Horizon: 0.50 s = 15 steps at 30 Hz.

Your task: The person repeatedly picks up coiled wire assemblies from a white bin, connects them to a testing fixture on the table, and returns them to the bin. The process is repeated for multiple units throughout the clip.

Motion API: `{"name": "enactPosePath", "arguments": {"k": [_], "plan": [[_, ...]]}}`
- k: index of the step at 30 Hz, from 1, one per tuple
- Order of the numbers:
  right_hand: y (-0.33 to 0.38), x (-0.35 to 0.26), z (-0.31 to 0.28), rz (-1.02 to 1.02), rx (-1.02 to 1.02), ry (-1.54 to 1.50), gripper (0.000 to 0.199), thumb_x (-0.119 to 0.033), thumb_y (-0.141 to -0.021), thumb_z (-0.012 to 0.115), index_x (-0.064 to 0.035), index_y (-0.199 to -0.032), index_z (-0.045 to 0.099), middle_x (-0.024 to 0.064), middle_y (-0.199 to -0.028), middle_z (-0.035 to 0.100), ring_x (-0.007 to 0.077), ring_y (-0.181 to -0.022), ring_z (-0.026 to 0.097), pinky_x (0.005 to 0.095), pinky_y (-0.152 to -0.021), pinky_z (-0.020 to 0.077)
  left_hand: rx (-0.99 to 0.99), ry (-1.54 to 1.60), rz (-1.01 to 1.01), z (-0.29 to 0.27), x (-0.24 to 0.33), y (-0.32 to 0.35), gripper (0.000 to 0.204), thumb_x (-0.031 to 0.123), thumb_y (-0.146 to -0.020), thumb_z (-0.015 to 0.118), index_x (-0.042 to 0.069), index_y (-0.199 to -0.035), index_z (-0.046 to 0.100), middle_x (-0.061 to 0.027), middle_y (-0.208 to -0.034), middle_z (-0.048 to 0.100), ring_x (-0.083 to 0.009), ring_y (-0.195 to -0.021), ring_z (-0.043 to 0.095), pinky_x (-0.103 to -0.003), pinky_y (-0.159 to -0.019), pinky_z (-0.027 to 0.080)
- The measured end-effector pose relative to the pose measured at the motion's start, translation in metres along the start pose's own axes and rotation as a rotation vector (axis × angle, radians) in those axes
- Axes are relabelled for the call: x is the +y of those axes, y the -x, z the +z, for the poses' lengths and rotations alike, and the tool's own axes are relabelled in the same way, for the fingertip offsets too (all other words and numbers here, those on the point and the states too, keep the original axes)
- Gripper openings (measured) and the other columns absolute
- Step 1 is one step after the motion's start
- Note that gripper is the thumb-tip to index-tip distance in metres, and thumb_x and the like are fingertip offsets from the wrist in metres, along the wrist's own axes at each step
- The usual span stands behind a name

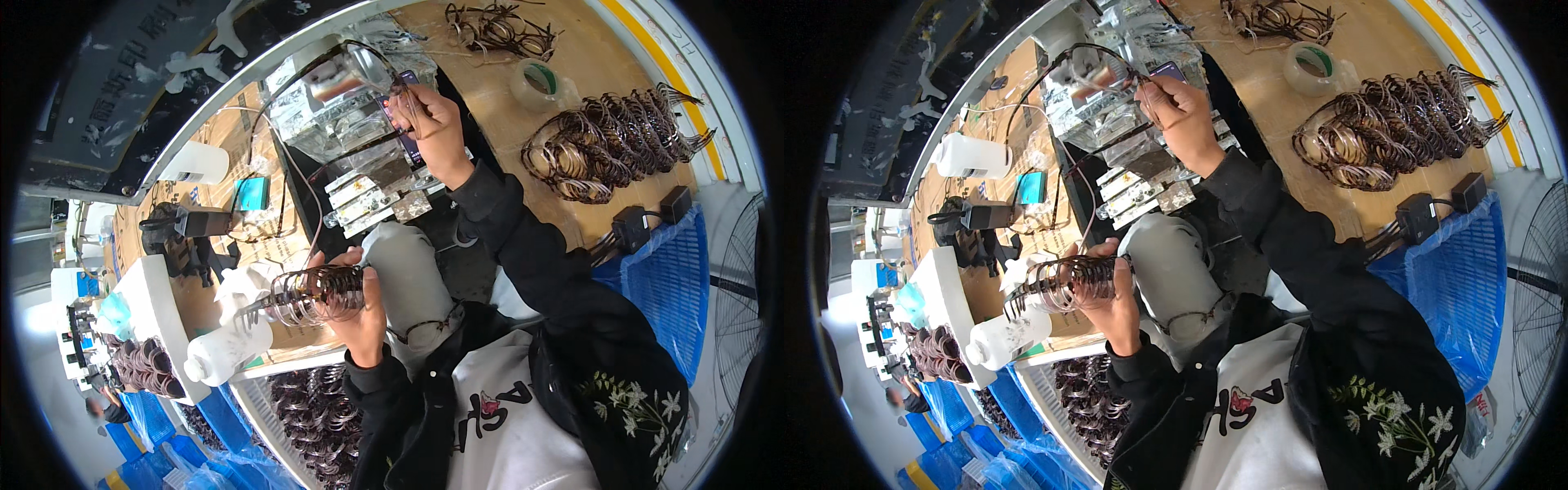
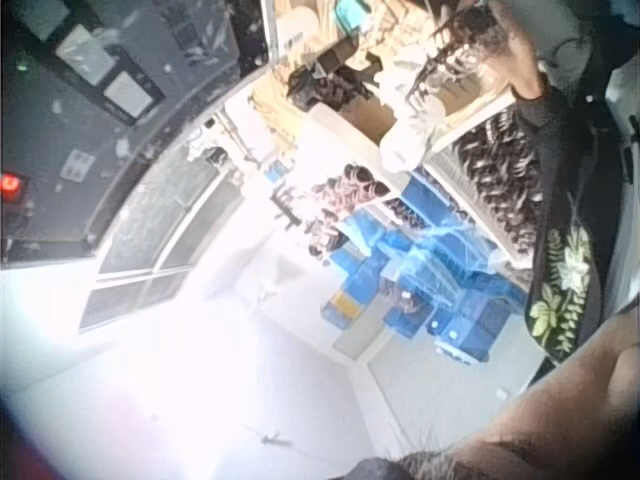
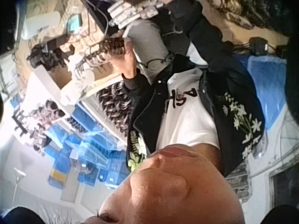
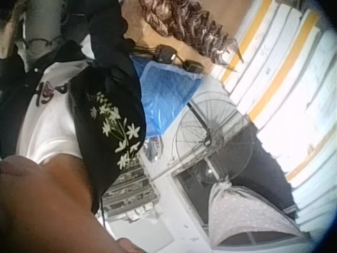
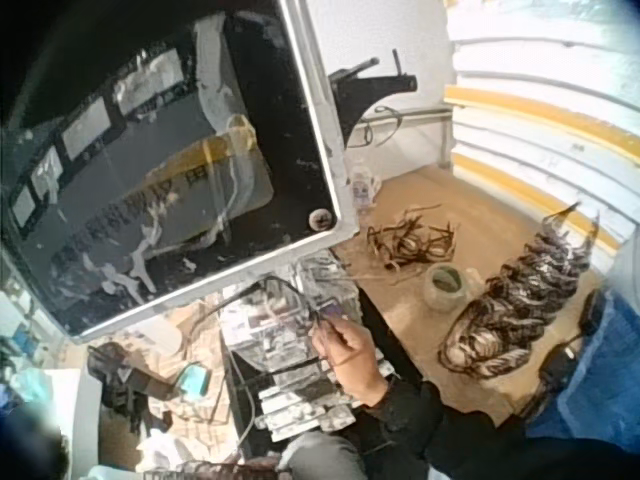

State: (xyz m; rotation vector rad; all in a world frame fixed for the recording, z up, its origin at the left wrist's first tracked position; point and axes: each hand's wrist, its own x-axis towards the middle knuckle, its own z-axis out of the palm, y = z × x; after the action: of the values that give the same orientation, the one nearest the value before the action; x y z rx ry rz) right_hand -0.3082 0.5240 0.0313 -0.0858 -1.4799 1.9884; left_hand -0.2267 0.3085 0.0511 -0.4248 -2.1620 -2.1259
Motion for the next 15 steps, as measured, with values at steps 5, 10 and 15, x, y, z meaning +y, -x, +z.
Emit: {"name": "enactPosePath", "arguments": {"k": [5, 10, 15], "plan": [[-0.006, 0.01, 0.002, -0.08, 0.051, 0.002, 0.021, -0.021, -0.094, 0.053, -0.0011, -0.094, 0.06, -0.0037, -0.069, 0.05, 0.0021, -0.063, 0.046, 0.0156, -0.052, 0.0338, 0.054, -0.015, -0.035, -0.003, 0.008, 0.0, 0.055, 0.0, -0.08, 0.06, 0.0, -0.127, 0.031, -0.0116, -0.084, 0.061, -0.0174, -0.082, 0.061, -0.03, -0.079, 0.047], [0.004, -0.007, -0.006, 0.016, -0.017, 0.18, 0.02, -0.016, -0.093, 0.052, 0.0029, -0.098, 0.058, -0.0021, -0.072, 0.05, 0.0039, -0.064, 0.047, 0.0158, -0.059, 0.041, 0.138, 0.541, -0.171, -0.003, 0.019, -0.015, 0.052, 0.035, -0.09, 0.054, 0.001, -0.124, 0.036, -0.0112, -0.075, 0.052, -0.0208, -0.063, 0.056, -0.037, -0.058, 0.053], [0.062, -0.052, -0.009, -0.375, -0.064, 0.155, 0.012, -0.001, -0.088, 0.049, 0.0029, -0.091, 0.059, 0.0039, -0.067, 0.056, 0.0091, -0.051, 0.045, 0.0226, -0.048, 0.0354, 0.1, 0.752, -0.293, -0.004, 0.037, -0.027, 0.091, 0.079, -0.078, 0.029, 0.001, -0.124, 0.04, -0.012, -0.071, 0.052, -0.024, -0.059, 0.055, -0.038, -0.055, 0.052]]}}
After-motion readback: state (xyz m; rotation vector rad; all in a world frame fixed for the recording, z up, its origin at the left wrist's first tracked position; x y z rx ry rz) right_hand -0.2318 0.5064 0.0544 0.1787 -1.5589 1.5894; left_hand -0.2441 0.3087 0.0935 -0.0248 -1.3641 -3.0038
